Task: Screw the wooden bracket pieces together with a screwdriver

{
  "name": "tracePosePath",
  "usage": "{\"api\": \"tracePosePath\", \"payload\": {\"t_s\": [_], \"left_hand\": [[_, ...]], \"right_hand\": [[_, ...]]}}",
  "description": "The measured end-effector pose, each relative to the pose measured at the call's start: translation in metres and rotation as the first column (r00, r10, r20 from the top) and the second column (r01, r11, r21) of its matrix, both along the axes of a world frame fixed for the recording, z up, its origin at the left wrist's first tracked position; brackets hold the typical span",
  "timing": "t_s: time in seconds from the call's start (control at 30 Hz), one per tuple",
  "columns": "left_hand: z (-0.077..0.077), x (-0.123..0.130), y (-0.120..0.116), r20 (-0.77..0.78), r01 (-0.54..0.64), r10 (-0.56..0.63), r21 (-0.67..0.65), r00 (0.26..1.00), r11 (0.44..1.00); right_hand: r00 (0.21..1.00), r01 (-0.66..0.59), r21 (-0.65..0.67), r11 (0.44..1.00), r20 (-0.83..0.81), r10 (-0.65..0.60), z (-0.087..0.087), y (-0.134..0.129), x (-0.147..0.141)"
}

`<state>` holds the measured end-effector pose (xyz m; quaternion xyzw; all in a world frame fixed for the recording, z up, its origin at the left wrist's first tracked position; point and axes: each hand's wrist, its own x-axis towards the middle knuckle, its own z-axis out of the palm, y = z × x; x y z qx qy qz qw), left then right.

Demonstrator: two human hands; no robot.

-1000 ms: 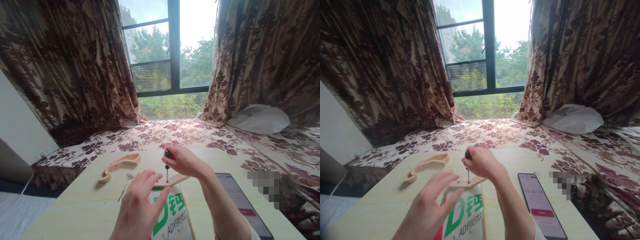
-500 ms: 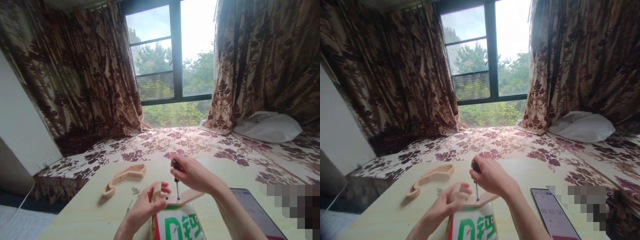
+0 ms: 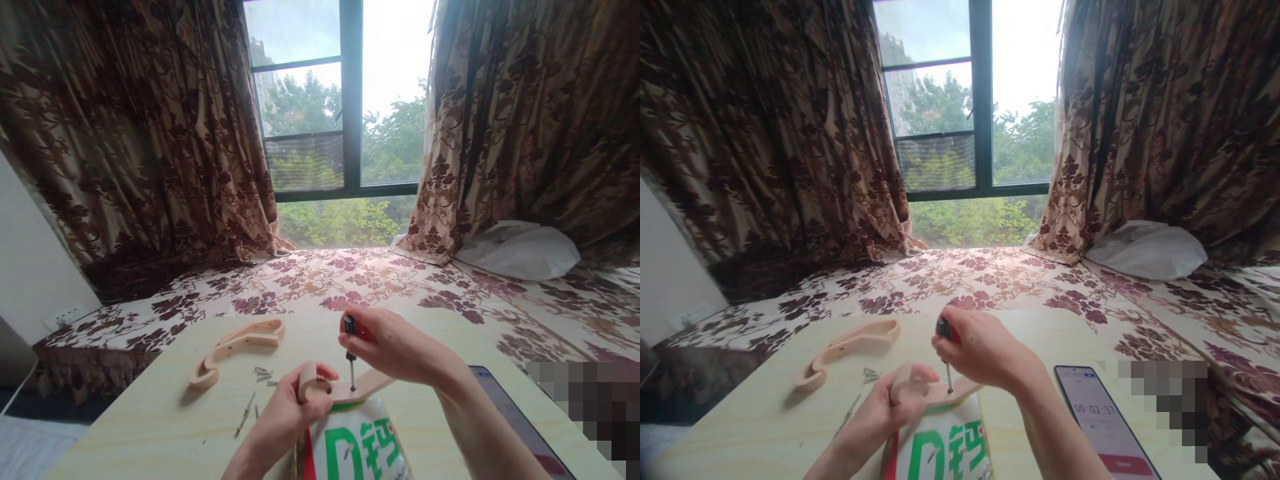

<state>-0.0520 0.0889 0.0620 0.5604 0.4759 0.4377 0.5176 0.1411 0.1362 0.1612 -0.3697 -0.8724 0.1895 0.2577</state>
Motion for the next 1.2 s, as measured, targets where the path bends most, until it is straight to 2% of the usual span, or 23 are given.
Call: {"api": "tracePosePath", "payload": {"t_s": [0.17,0.37,0.57,0.77,0.93,1.1,1.2], "left_hand": [[0.001,0.001,-0.001,-0.004,-0.006,0.006,-0.008,1.000,1.000],[0.001,0.001,-0.001,-0.004,0.001,-0.001,-0.021,1.000,1.000],[0.000,-0.001,-0.001,-0.007,0.017,-0.017,-0.023,1.000,1.000],[0.003,-0.001,-0.002,0.000,0.029,-0.029,-0.014,1.000,0.999],[-0.001,-0.001,-0.001,0.008,0.042,-0.041,-0.026,0.999,0.999],[0.001,0.000,-0.001,0.014,0.031,-0.030,-0.045,0.999,0.999],[0.004,0.001,-0.002,0.016,0.022,-0.021,-0.053,1.000,0.998]], "right_hand": [[0.995,0.100,0.076,0.992,0.006,-0.100,-0.005,0.006,-0.001],[0.998,-0.037,0.041,0.998,-0.043,0.039,-0.002,0.003,0.003],[0.999,0.051,0.060,0.997,-0.002,-0.051,-0.001,0.005,0.003],[0.999,-0.014,0.030,0.999,-0.032,0.015,-0.001,0.008,0.006],[0.998,0.065,0.048,0.997,0.008,-0.065,-0.001,0.009,0.006],[0.998,-0.059,-0.022,0.998,-0.036,0.058,0.004,0.005,0.008],[0.998,-0.049,-0.025,0.998,-0.033,0.048,0.006,0.004,0.008]]}}
